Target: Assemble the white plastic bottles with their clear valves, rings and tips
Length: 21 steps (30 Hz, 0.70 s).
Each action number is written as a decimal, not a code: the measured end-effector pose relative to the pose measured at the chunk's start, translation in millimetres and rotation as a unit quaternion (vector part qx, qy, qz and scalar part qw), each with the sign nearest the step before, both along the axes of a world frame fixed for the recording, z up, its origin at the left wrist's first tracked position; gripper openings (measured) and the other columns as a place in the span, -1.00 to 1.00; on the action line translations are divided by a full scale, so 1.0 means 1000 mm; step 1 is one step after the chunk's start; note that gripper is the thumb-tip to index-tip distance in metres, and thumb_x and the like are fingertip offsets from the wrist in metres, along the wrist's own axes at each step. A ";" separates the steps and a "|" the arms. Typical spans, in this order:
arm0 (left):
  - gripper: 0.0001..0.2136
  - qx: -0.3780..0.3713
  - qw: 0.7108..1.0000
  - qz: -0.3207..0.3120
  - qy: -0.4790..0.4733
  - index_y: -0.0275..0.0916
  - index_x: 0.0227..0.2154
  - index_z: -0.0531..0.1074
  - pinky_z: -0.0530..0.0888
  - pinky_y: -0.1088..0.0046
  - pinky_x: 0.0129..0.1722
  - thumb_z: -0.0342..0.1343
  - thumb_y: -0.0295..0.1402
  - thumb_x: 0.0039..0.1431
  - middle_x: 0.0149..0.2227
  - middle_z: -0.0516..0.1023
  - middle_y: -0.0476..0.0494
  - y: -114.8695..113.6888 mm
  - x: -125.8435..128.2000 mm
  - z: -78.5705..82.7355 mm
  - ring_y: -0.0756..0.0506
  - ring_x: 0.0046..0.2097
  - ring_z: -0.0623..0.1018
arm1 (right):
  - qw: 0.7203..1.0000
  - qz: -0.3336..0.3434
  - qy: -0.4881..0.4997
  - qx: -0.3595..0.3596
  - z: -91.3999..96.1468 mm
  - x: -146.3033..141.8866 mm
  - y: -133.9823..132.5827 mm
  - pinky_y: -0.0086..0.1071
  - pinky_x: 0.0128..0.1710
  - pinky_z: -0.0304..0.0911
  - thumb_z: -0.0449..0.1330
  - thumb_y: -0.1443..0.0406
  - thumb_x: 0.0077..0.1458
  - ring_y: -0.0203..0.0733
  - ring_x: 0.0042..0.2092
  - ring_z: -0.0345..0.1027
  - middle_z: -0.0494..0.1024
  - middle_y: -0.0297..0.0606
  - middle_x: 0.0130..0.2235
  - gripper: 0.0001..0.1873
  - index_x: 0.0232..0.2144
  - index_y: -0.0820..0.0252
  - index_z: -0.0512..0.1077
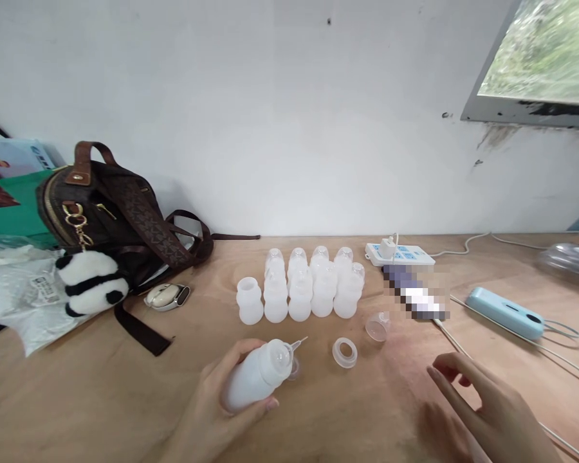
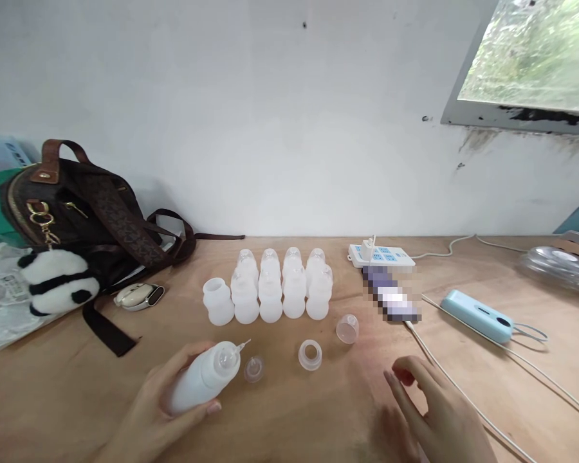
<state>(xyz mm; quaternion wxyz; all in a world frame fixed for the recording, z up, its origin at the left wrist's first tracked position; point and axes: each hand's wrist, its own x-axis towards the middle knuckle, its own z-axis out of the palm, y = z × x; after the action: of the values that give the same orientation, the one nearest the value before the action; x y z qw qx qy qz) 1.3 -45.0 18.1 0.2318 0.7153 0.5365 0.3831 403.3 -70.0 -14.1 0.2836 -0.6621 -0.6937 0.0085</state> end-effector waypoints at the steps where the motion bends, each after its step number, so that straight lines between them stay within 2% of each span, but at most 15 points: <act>1: -0.60 0.001 1.000 -0.004 -0.001 -0.01 -0.08 0.43 0.52 0.24 -0.12 0.32 -0.16 -0.01 -0.10 0.66 -0.05 0.000 0.000 0.000 -0.25 -0.14 0.62 | 1.000 0.006 -0.002 -0.012 -0.002 0.000 -0.003 -0.47 -0.66 0.36 0.07 -0.03 0.25 -0.20 -0.53 0.46 0.53 -0.30 -0.47 -0.61 -0.46 0.05 0.42; 3: -0.61 0.006 1.000 -0.012 -0.007 -0.02 -0.10 0.44 0.54 0.29 -0.17 0.32 -0.18 -0.02 -0.14 0.67 -0.02 -0.001 0.001 0.000 -0.21 -0.19 0.63 | 1.000 0.013 -0.010 -0.026 -0.010 0.000 -0.009 -0.48 -0.67 0.31 0.05 -0.02 0.27 -0.23 -0.60 0.37 0.43 -0.36 -0.59 -0.54 -0.58 0.07 0.32; 6: -0.63 0.019 1.000 -0.014 -0.009 -0.03 -0.10 0.46 0.54 0.34 -0.19 0.31 -0.22 -0.02 -0.15 0.67 -0.01 -0.001 0.002 -0.002 -0.20 -0.20 0.63 | 0.999 0.007 -0.034 -0.008 -0.020 0.000 -0.018 -0.48 -0.70 0.21 0.05 -0.01 0.27 -0.29 -0.67 0.24 0.25 -0.44 -0.69 -0.48 -0.65 0.08 0.18; 9: -0.63 0.042 0.999 -0.029 -0.001 -0.02 -0.08 0.44 0.55 0.37 -0.22 0.31 -0.22 0.02 -0.15 0.67 -0.01 0.001 0.000 -0.006 -0.18 -0.22 0.64 | 0.998 0.033 -0.044 0.034 -0.008 -0.007 -0.013 -0.50 -0.68 0.15 0.08 0.04 0.28 -0.32 -0.66 0.18 0.19 -0.47 -0.68 -0.50 -0.63 0.08 0.11; 12: -0.58 0.105 0.992 -0.070 0.028 0.01 -0.03 0.37 0.56 0.40 -0.24 0.33 -0.22 0.04 -0.15 0.66 0.00 0.004 -0.003 -0.013 -0.16 -0.23 0.65 | 0.988 0.037 -0.016 0.152 0.025 -0.020 0.012 -0.48 -0.63 0.07 0.09 0.13 0.29 -0.33 -0.61 0.13 0.16 -0.47 -0.63 -0.57 -0.58 0.08 0.12; 14: -0.54 0.158 0.981 -0.095 0.057 0.02 0.01 0.33 0.57 0.40 -0.23 0.34 -0.22 0.05 -0.15 0.65 -0.01 0.006 -0.004 -0.017 -0.16 -0.21 0.66 | 0.966 0.036 0.005 0.254 0.048 -0.032 0.037 -0.45 -0.59 0.03 0.08 0.20 0.30 -0.33 -0.60 0.06 0.15 -0.47 -0.61 -0.61 -0.57 0.09 0.12; 16: -0.52 0.191 0.972 -0.111 0.079 0.01 0.04 0.31 0.57 0.39 -0.24 0.33 -0.20 0.07 -0.16 0.65 -0.03 0.008 -0.004 -0.019 -0.17 -0.21 0.66 | 0.942 0.057 0.015 0.331 0.062 -0.043 0.064 -0.43 -0.54 0.00 0.08 0.28 0.29 -0.33 -0.59 0.02 0.12 -0.48 -0.61 -0.63 -0.57 0.10 0.11; 18: -0.53 0.200 0.969 -0.115 0.090 -0.02 0.04 0.30 0.57 0.38 -0.25 0.31 -0.19 0.10 -0.17 0.65 -0.04 0.009 -0.005 -0.019 -0.17 -0.22 0.65 | 0.932 0.095 0.023 0.348 0.065 -0.054 0.089 -0.41 -0.53 -0.01 0.06 0.34 0.28 -0.32 -0.58 0.03 0.14 -0.47 -0.60 -0.66 -0.56 0.10 0.13; 21: -0.56 0.190 0.971 -0.107 0.094 -0.03 0.02 0.29 0.57 0.36 -0.25 0.29 -0.18 0.12 -0.16 0.64 -0.06 0.010 -0.005 -0.020 -0.17 -0.21 0.65 | 0.932 0.158 0.016 0.325 0.057 -0.065 0.112 -0.41 -0.51 0.03 0.07 0.34 0.26 -0.30 -0.55 0.10 0.21 -0.44 -0.58 -0.69 -0.54 0.11 0.17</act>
<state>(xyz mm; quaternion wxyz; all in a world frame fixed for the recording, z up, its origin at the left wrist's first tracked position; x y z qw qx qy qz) -4.1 -35.0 -1.8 0.0794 0.8324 0.3937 0.3819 338.5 42.4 43.1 0.4890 -0.4150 -0.7498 -0.1624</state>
